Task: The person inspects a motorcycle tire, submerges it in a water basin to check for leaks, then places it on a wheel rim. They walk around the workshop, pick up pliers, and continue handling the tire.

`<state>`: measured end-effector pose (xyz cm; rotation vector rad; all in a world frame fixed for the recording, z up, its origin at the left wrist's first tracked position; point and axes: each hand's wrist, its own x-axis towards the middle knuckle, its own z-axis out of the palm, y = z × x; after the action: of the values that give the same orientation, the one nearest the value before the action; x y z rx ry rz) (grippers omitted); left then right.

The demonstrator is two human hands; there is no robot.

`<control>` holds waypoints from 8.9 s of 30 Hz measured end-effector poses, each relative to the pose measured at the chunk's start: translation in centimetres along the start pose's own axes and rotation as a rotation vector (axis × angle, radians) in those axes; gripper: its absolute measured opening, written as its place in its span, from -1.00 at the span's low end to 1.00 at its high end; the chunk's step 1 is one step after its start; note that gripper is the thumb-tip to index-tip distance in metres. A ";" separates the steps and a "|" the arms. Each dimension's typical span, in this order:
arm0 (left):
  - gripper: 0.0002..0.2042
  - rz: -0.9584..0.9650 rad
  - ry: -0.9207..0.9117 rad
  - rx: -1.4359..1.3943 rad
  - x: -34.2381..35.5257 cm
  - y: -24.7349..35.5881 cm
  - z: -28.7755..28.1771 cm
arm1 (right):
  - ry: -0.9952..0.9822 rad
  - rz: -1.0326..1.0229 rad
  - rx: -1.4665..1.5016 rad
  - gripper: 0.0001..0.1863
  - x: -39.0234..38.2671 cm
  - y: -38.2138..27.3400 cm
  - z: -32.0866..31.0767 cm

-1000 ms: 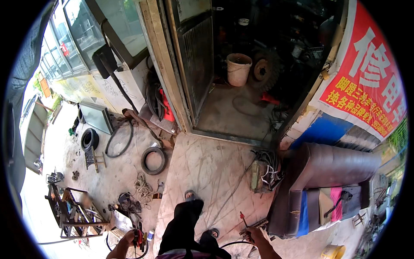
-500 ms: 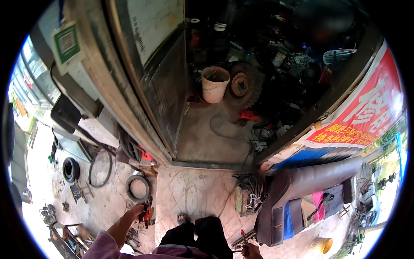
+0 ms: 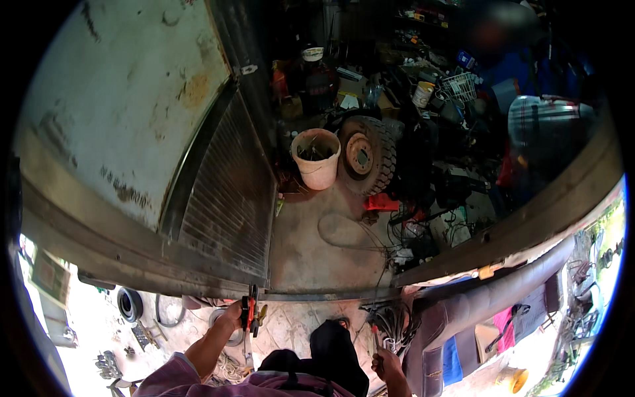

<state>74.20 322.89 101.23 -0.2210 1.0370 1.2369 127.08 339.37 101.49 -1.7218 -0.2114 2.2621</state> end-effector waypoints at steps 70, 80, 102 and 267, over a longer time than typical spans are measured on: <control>-0.75 0.363 0.562 1.386 74.4 65.0 33.3 | 0.575 0.267 -0.146 -0.62 18.1 -34.4 31.2; -0.49 0.542 0.403 1.769 90.8 68.0 46.9 | 0.738 0.435 0.009 -0.55 16.4 -35.0 39.4; -0.65 0.997 0.391 2.030 92.7 87.9 59.0 | 0.673 0.373 0.289 -0.59 18.3 -36.0 47.9; -0.78 -0.635 -2.131 1.797 -68.8 -164.0 23.6 | 1.008 -1.253 0.735 -0.02 -47.8 110.7 -94.0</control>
<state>228.56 231.56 103.78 1.6522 -0.2740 -0.6634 213.48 213.96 87.59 -1.3966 -0.1260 0.3907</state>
